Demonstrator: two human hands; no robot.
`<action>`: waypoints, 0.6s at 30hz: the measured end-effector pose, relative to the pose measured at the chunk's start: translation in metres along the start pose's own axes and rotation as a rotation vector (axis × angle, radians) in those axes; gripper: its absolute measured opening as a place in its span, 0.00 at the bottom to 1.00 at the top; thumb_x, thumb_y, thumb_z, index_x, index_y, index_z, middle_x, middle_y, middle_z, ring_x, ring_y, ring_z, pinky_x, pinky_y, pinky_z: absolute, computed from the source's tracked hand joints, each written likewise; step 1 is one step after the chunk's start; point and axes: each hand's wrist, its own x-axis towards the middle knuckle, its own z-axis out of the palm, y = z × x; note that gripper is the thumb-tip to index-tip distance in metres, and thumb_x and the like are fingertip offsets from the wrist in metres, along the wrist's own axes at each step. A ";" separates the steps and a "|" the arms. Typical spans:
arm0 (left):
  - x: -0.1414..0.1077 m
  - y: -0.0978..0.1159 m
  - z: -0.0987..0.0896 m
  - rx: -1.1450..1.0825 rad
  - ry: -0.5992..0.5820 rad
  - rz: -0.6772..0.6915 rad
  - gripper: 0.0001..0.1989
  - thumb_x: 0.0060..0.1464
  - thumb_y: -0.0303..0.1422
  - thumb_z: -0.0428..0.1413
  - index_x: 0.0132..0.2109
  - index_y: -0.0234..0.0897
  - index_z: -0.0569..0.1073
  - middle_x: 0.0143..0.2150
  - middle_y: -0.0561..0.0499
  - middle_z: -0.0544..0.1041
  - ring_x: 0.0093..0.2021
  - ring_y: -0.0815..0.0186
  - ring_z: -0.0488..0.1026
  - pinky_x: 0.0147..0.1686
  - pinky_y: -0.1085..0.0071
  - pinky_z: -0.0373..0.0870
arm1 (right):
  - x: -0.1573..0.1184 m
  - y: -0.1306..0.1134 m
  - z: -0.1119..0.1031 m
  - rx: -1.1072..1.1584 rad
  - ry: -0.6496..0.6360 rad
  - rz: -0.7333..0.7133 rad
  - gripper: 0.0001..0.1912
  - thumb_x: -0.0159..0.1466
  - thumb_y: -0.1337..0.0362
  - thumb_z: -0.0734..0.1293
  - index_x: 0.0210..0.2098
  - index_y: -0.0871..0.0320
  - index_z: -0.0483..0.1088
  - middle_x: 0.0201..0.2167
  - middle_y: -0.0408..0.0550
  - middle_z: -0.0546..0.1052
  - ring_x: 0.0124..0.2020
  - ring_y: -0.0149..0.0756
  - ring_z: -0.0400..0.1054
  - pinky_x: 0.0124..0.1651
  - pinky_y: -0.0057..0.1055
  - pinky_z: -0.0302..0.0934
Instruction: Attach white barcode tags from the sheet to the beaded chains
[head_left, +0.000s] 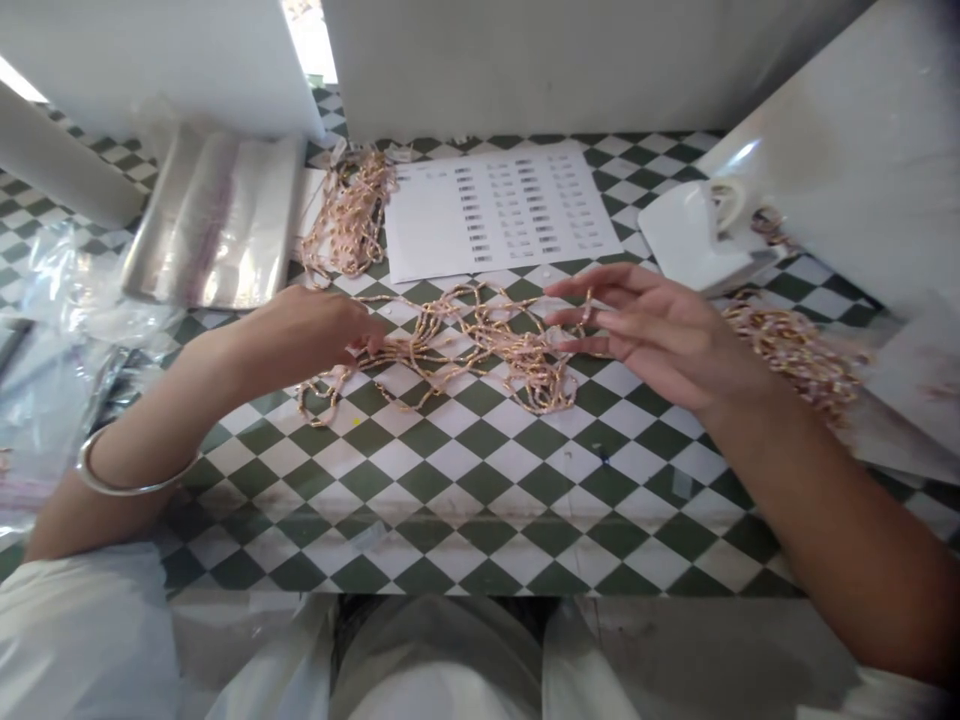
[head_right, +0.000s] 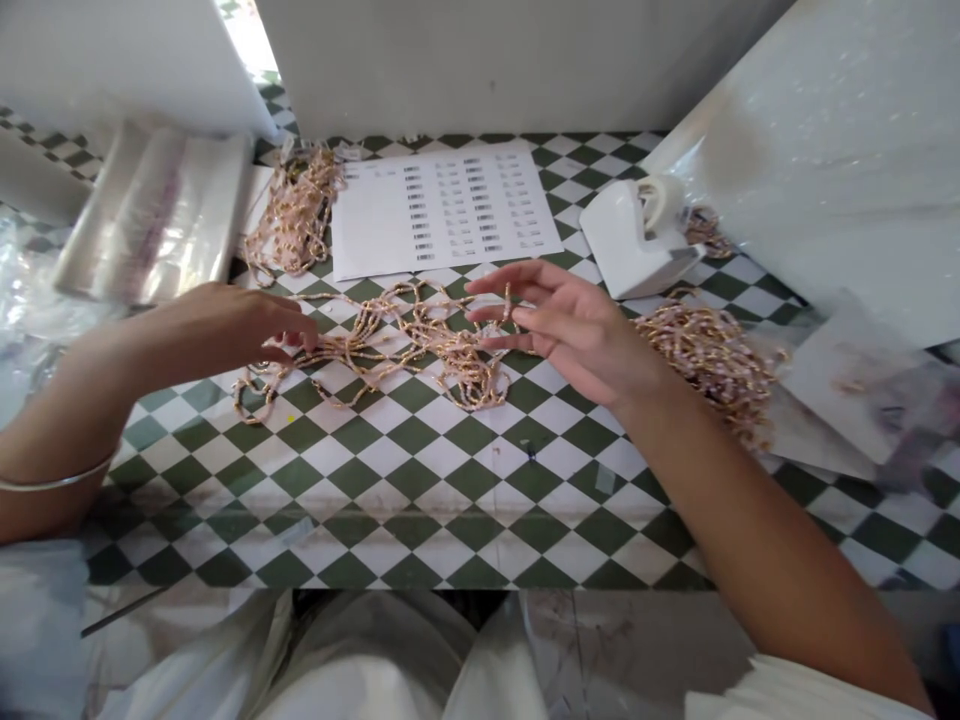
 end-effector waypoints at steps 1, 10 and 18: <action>0.003 -0.002 0.000 -0.003 -0.040 -0.019 0.13 0.59 0.26 0.51 0.46 0.44 0.77 0.40 0.56 0.81 0.33 0.75 0.71 0.34 0.78 0.53 | 0.000 0.000 0.001 -0.010 0.018 0.003 0.11 0.60 0.67 0.70 0.43 0.52 0.74 0.51 0.45 0.75 0.47 0.33 0.74 0.43 0.27 0.74; 0.018 0.004 0.002 0.067 -0.004 -0.011 0.12 0.57 0.21 0.47 0.42 0.36 0.73 0.32 0.55 0.78 0.27 0.78 0.65 0.32 0.77 0.49 | -0.002 0.001 0.005 -0.097 0.008 -0.027 0.08 0.60 0.66 0.71 0.41 0.53 0.74 0.46 0.42 0.77 0.39 0.28 0.76 0.46 0.25 0.73; 0.019 0.001 0.004 0.054 0.007 0.004 0.10 0.59 0.25 0.52 0.39 0.40 0.78 0.38 0.57 0.80 0.31 0.77 0.67 0.34 0.78 0.51 | -0.001 0.002 0.004 -0.050 0.018 -0.016 0.09 0.58 0.63 0.72 0.40 0.52 0.77 0.44 0.44 0.77 0.42 0.29 0.74 0.54 0.29 0.70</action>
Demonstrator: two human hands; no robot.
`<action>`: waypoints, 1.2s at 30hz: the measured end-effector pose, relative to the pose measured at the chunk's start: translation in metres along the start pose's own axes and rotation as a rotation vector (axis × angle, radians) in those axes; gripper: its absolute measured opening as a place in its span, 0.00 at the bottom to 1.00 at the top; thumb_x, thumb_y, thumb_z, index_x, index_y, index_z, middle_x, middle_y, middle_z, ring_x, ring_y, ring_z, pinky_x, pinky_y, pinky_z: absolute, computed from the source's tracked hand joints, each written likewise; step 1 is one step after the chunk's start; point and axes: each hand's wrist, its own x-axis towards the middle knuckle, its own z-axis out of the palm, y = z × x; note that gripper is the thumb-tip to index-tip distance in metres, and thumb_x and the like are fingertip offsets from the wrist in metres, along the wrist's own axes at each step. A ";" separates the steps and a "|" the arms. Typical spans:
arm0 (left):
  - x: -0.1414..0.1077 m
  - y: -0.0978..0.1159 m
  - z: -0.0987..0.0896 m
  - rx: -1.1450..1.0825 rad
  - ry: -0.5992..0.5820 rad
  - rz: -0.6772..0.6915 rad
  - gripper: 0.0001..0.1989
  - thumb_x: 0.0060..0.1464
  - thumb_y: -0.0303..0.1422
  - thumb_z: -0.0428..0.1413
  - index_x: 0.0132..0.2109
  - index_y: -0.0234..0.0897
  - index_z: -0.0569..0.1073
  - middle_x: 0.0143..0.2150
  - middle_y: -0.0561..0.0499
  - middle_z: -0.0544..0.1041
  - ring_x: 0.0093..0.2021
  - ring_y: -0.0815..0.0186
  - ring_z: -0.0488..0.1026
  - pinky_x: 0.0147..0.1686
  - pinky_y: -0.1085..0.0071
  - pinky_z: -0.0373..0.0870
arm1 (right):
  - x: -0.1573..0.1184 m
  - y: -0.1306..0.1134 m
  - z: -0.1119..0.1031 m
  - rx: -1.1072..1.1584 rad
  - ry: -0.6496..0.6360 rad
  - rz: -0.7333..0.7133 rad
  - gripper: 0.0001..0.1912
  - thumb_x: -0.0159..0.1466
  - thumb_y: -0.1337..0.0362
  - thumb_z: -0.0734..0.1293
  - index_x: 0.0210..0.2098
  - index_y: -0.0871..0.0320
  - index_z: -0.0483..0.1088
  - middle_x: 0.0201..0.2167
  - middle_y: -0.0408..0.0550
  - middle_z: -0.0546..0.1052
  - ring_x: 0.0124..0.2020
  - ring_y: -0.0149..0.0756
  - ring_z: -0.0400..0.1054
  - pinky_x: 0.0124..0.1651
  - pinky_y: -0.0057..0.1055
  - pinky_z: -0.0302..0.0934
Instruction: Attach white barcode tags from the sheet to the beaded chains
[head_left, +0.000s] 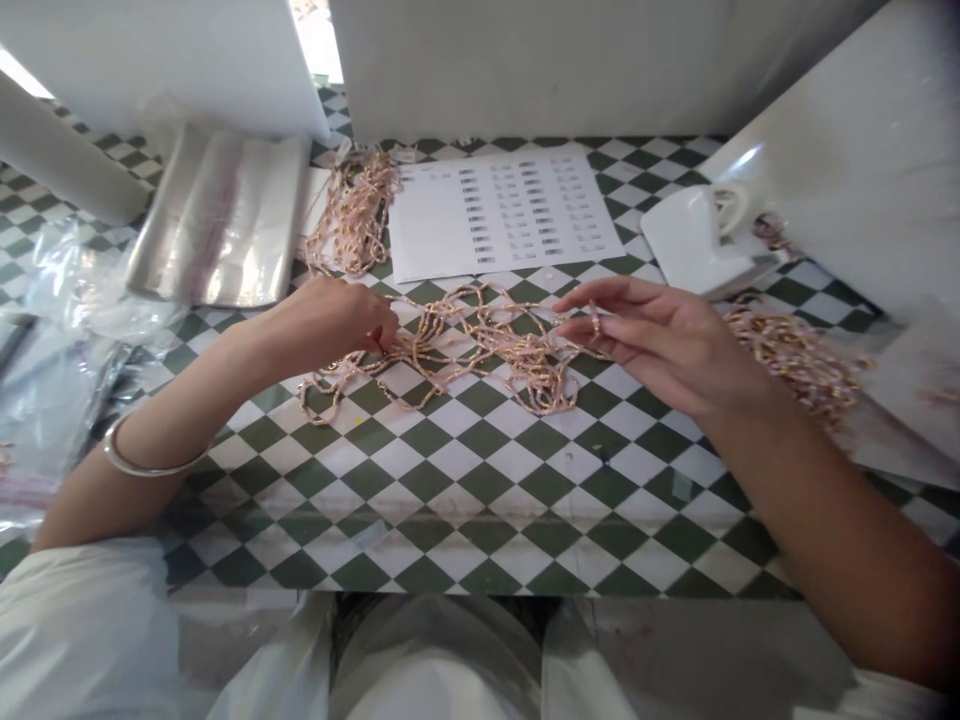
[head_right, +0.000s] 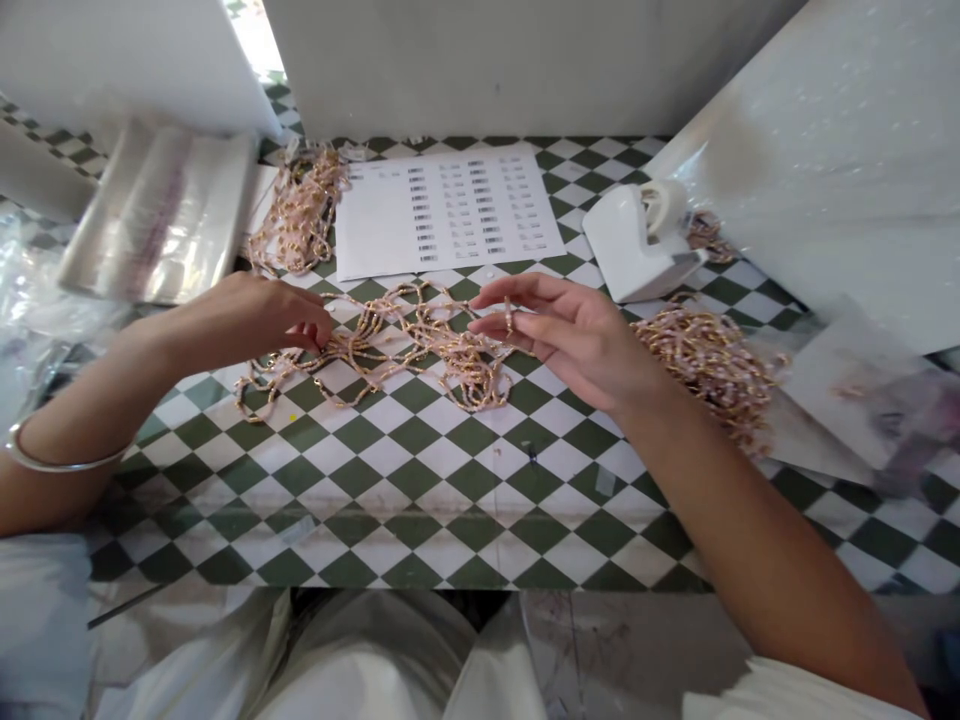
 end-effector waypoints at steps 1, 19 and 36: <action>-0.001 0.001 -0.001 -0.008 0.010 0.007 0.11 0.60 0.25 0.50 0.40 0.40 0.78 0.39 0.56 0.80 0.32 0.77 0.68 0.35 0.78 0.52 | 0.000 0.001 0.000 -0.014 -0.006 -0.008 0.11 0.58 0.63 0.72 0.41 0.51 0.77 0.45 0.43 0.77 0.44 0.30 0.73 0.55 0.29 0.70; -0.008 0.015 -0.007 -0.516 0.024 0.177 0.07 0.65 0.28 0.42 0.42 0.34 0.64 0.37 0.52 0.75 0.34 0.76 0.69 0.35 0.78 0.63 | -0.001 0.010 0.014 -0.075 0.135 -0.046 0.06 0.55 0.63 0.75 0.30 0.56 0.76 0.27 0.42 0.76 0.27 0.26 0.71 0.36 0.27 0.71; 0.024 0.082 0.032 -1.003 0.221 0.354 0.09 0.62 0.35 0.51 0.36 0.34 0.69 0.20 0.60 0.58 0.20 0.80 0.51 0.20 0.82 0.49 | -0.028 0.000 0.051 -0.359 0.126 -0.213 0.03 0.58 0.63 0.72 0.31 0.51 0.73 0.31 0.43 0.76 0.34 0.32 0.72 0.36 0.31 0.71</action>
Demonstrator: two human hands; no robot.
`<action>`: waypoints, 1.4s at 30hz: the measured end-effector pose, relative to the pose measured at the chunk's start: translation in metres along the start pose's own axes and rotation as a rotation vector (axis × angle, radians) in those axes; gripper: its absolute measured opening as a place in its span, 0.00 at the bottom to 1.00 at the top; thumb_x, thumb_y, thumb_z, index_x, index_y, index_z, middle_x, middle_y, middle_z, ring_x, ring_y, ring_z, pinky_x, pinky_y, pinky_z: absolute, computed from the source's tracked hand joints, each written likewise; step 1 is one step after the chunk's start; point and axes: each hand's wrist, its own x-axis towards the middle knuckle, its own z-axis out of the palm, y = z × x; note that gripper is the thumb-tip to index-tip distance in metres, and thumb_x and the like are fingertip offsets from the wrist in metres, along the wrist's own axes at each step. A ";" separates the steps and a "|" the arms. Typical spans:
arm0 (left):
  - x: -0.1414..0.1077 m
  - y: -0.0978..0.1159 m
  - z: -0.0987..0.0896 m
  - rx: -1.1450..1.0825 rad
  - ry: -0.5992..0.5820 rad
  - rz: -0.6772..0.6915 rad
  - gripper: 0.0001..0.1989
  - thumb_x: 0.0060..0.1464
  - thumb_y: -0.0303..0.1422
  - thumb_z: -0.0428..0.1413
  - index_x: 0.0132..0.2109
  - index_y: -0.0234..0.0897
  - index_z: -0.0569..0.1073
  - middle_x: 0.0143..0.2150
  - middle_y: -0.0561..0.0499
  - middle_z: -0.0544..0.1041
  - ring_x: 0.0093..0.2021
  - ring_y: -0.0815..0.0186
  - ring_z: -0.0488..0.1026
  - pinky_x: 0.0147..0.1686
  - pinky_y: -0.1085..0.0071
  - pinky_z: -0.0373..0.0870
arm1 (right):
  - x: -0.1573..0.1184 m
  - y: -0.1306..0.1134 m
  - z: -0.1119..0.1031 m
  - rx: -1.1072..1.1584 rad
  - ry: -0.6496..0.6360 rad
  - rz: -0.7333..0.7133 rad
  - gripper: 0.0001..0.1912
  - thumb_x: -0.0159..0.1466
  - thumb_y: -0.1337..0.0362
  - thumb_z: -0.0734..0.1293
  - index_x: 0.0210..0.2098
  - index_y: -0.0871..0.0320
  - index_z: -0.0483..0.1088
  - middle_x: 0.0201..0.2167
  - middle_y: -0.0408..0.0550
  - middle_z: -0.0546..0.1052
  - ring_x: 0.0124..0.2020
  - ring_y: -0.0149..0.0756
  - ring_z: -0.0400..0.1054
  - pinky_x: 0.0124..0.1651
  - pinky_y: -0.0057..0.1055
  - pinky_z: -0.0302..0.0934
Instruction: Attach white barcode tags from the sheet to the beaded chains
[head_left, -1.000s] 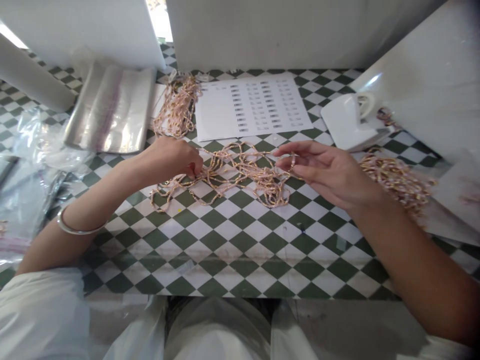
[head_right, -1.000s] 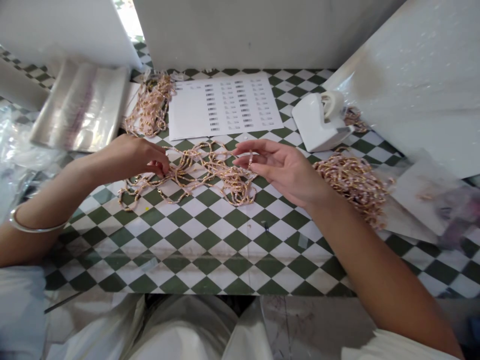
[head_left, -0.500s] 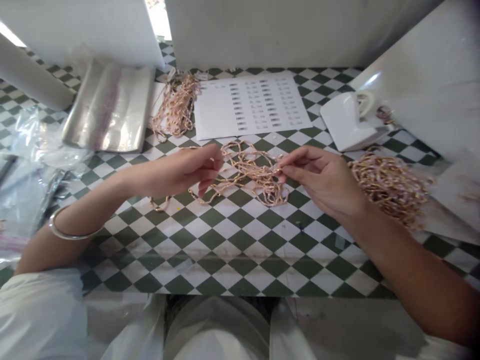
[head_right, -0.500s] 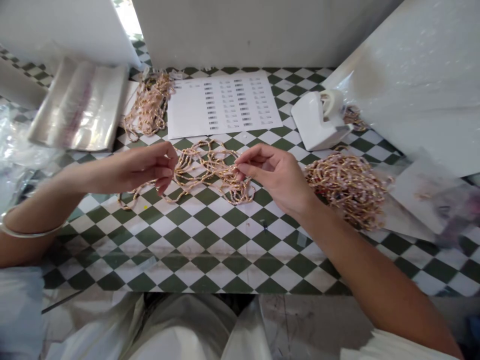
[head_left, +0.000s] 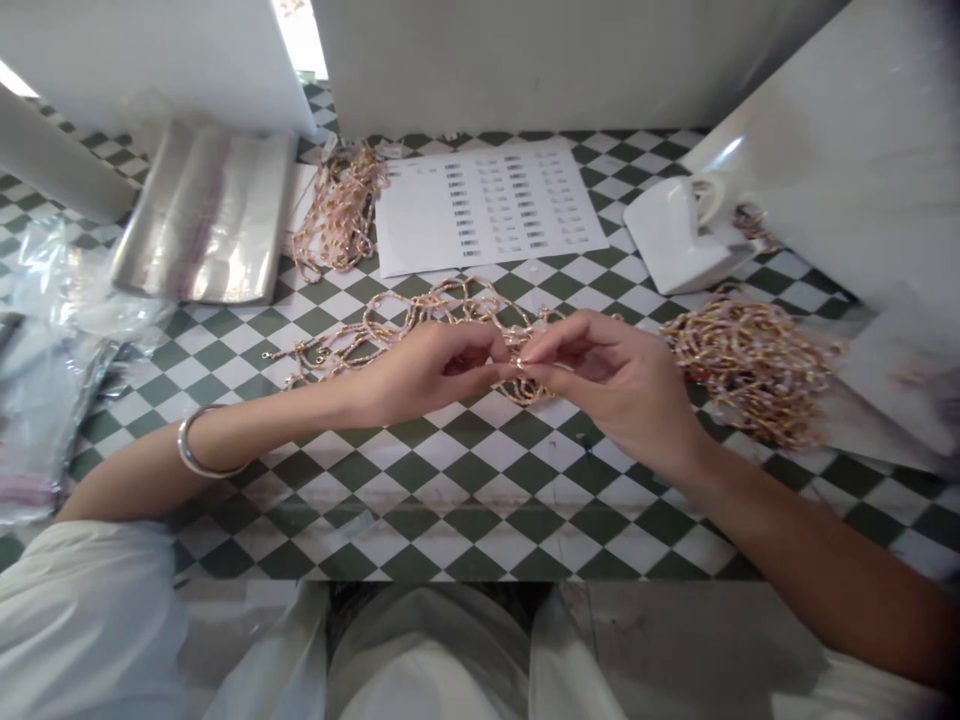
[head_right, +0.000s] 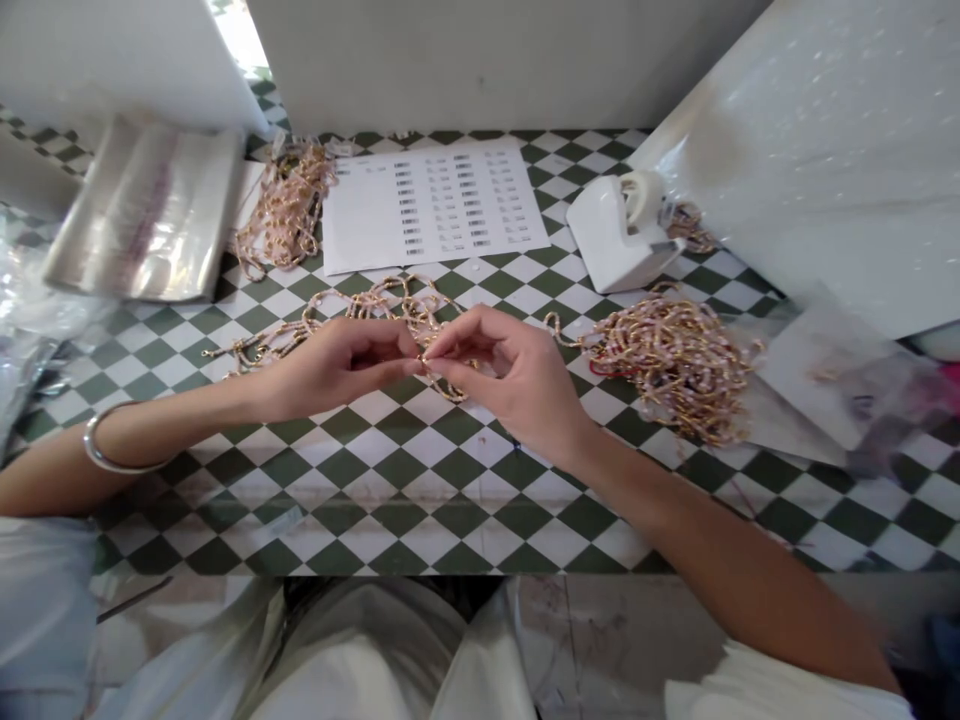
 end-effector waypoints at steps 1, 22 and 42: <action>0.000 -0.002 0.001 -0.009 0.025 0.020 0.09 0.62 0.34 0.52 0.34 0.34 0.69 0.20 0.61 0.58 0.20 0.80 0.51 0.20 0.82 0.49 | -0.001 -0.001 0.000 -0.041 0.005 -0.029 0.02 0.59 0.63 0.71 0.32 0.50 0.73 0.32 0.42 0.77 0.35 0.33 0.73 0.38 0.32 0.71; -0.001 -0.011 0.004 -0.308 -0.023 0.040 0.08 0.63 0.33 0.51 0.35 0.35 0.64 0.19 0.62 0.53 0.19 0.80 0.46 0.17 0.80 0.44 | -0.008 0.005 0.009 -0.326 0.049 -0.280 0.05 0.62 0.66 0.68 0.37 0.48 0.72 0.35 0.44 0.79 0.39 0.38 0.75 0.41 0.39 0.72; 0.000 -0.017 0.017 -0.480 -0.010 0.173 0.07 0.61 0.33 0.54 0.36 0.35 0.64 0.18 0.64 0.52 0.17 0.82 0.46 0.14 0.82 0.43 | -0.009 0.017 0.011 -0.413 0.209 -0.589 0.08 0.58 0.72 0.72 0.35 0.54 0.73 0.30 0.41 0.80 0.30 0.28 0.75 0.34 0.25 0.70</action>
